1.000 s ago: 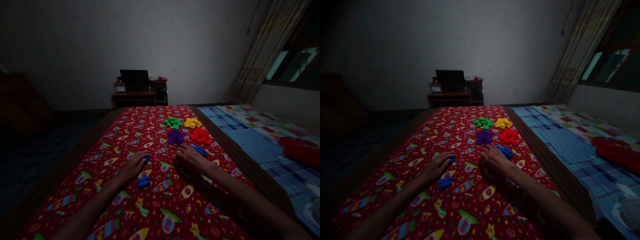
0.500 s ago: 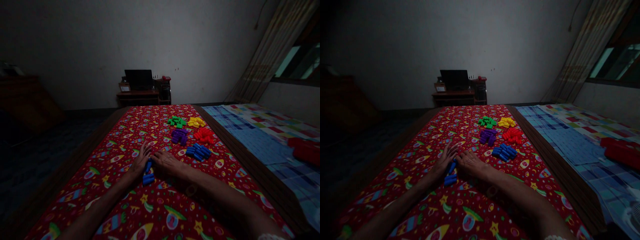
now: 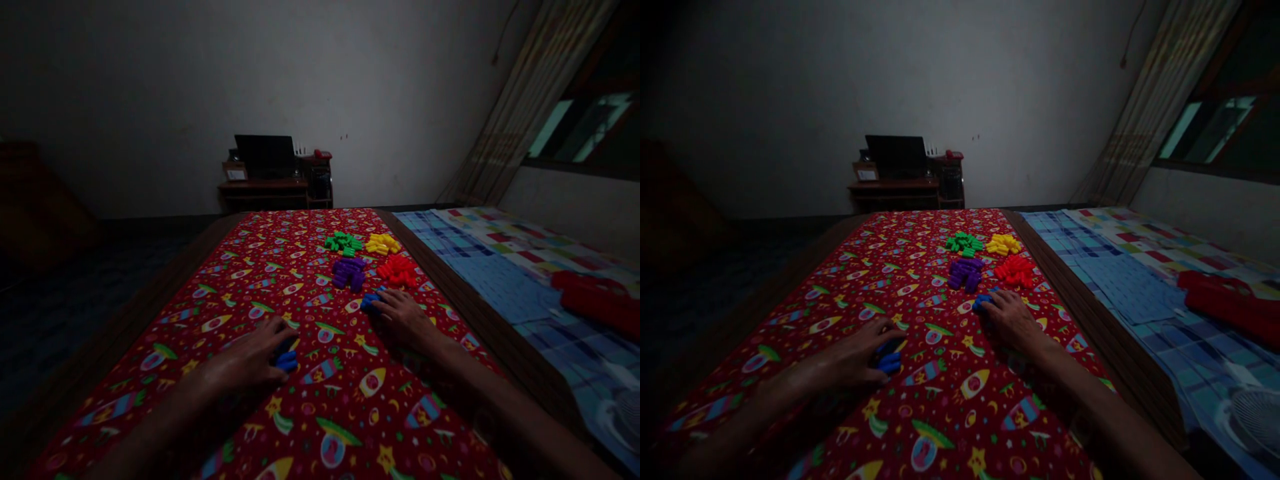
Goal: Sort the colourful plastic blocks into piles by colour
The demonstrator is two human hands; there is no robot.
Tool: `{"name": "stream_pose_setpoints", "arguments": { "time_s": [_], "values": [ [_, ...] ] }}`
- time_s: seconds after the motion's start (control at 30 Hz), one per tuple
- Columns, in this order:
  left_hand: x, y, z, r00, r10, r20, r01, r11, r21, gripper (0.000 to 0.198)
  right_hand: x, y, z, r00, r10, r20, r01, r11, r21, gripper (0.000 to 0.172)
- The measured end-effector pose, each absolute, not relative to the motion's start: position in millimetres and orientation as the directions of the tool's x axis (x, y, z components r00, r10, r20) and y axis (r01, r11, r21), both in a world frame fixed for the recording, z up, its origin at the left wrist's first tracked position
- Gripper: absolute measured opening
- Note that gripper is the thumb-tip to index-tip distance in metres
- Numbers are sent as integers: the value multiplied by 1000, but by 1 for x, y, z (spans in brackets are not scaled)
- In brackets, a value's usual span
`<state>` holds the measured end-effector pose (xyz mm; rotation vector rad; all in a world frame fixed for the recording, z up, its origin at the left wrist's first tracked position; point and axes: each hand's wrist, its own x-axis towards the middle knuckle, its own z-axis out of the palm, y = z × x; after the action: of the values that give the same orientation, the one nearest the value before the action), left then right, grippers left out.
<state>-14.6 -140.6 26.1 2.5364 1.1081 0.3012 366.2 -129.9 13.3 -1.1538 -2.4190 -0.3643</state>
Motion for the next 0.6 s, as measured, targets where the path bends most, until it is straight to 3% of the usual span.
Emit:
{"name": "stream_pose_setpoints", "arguments": {
  "time_s": [0.13, 0.27, 0.4, 0.6],
  "values": [
    [4, -153, 28, 652, 756, 58, 649, -596, 473, 32, 356, -138, 10, -563, 622, 544, 735, 677, -14, 29],
    [34, -156, 28, 511, 854, 95, 648, -455, 610, 32, 315, -157, 19, -631, 552, 546, 600, 793, -107, 30],
    [62, -151, 17, 560, 827, 38, 521, -388, 760, 34, 280, -171, 27, -747, 483, 457, 478, 868, -136, 40],
    [73, -147, 8, 499, 865, -42, 572, -293, 767, 27, 289, -168, 23, -755, 556, 347, 489, 831, -266, 32]
  ]
}}
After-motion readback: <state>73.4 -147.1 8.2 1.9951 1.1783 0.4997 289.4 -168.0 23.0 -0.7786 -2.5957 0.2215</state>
